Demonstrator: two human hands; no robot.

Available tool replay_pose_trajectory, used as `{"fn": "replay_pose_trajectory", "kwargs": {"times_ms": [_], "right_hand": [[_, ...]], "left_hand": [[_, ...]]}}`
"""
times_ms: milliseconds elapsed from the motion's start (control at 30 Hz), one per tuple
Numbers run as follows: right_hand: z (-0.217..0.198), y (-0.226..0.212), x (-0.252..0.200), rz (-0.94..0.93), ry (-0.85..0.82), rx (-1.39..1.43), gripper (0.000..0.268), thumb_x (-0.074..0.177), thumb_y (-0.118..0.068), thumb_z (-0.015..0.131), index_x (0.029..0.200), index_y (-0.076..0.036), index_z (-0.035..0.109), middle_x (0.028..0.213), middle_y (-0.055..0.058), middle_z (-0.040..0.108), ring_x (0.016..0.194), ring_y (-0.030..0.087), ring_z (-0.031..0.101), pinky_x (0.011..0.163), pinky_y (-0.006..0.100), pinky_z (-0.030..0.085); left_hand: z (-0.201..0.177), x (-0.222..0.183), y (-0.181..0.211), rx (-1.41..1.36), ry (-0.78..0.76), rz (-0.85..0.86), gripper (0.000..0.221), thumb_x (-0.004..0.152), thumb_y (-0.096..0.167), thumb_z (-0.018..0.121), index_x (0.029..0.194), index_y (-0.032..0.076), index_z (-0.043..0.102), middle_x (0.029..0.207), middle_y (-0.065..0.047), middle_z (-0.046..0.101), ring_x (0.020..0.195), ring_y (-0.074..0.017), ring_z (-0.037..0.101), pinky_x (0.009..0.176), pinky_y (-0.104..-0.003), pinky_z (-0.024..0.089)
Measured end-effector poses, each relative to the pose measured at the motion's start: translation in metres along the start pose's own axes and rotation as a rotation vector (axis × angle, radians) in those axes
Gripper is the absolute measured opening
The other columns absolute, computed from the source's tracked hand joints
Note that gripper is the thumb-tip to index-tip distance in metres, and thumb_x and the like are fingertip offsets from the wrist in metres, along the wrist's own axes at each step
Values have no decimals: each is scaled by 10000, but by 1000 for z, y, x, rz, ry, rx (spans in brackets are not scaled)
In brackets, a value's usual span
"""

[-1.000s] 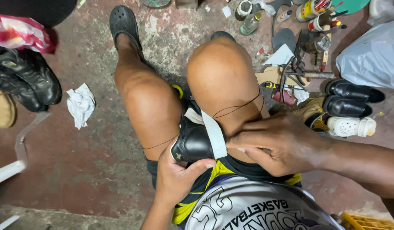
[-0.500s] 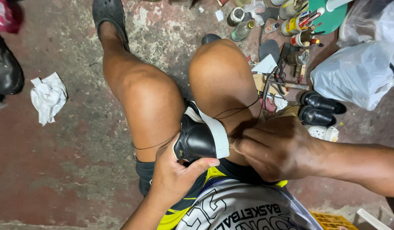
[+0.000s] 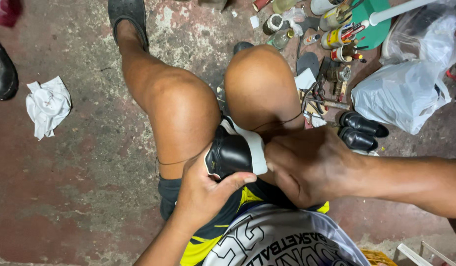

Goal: The person stitches the sole of a black and white shoe by hand using a needle and black thread, pulling the thread through the sole to secure it.

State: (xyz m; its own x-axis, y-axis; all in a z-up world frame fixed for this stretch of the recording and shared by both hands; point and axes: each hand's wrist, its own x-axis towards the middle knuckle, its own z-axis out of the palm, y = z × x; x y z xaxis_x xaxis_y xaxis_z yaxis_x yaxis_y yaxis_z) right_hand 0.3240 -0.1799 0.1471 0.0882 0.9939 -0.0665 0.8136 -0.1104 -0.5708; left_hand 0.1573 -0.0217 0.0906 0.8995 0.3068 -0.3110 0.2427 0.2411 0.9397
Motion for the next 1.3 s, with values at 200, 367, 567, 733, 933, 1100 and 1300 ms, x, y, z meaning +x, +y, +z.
{"fn": "replay_pose_trajectory", "kwargs": {"times_ms": [200,367,567,733,933,1100,1300], "right_hand": [[-12,18,-12,215,-80,282,93,828,-66,659,919,-61,681,765,76,686,641,251,698,567,370,536],[-11,39,-41,202,-39,343,143,870,-86,655,999,-35,686,897,87,752,816,265,763,684,352,578],[-7,51,-57,243,19,397,51,892,-97,677,917,-53,685,827,52,730,746,198,735,678,312,562],[-6,60,-66,248,30,423,43,900,-88,677,917,-49,671,808,40,710,721,165,714,662,298,543],[-3,67,-67,265,24,458,47,887,-79,689,918,-44,684,813,43,728,716,164,714,641,289,550],[-6,62,-61,232,25,451,49,873,-71,708,917,-60,688,818,38,735,715,168,734,646,294,542],[-7,48,-53,241,-14,469,103,831,-59,730,927,-56,691,852,59,743,728,208,724,629,317,527]], "left_hand": [[3,-23,-25,15,104,130,251,830,136,825,984,1,679,958,-60,726,829,-109,686,753,-261,558],[-32,-74,-41,-105,505,-142,160,995,113,588,956,-16,674,978,-109,712,836,-155,733,672,-293,623],[-65,-95,-30,927,809,-188,328,913,107,709,1188,-53,629,1405,-233,562,1030,-342,669,676,-394,558],[-16,-71,-27,695,336,318,458,850,151,772,1269,28,632,1229,-122,659,1021,-258,670,732,-322,573],[-17,-63,-29,592,318,283,150,834,141,854,919,81,746,754,-22,619,668,-158,569,609,-304,461],[-25,-81,-41,-380,229,230,117,956,135,686,911,38,639,940,-103,599,695,-128,491,625,-243,388],[-7,-55,-41,-505,151,-79,267,1073,218,522,1051,-8,661,688,-24,532,566,-78,452,503,-227,365]]}}
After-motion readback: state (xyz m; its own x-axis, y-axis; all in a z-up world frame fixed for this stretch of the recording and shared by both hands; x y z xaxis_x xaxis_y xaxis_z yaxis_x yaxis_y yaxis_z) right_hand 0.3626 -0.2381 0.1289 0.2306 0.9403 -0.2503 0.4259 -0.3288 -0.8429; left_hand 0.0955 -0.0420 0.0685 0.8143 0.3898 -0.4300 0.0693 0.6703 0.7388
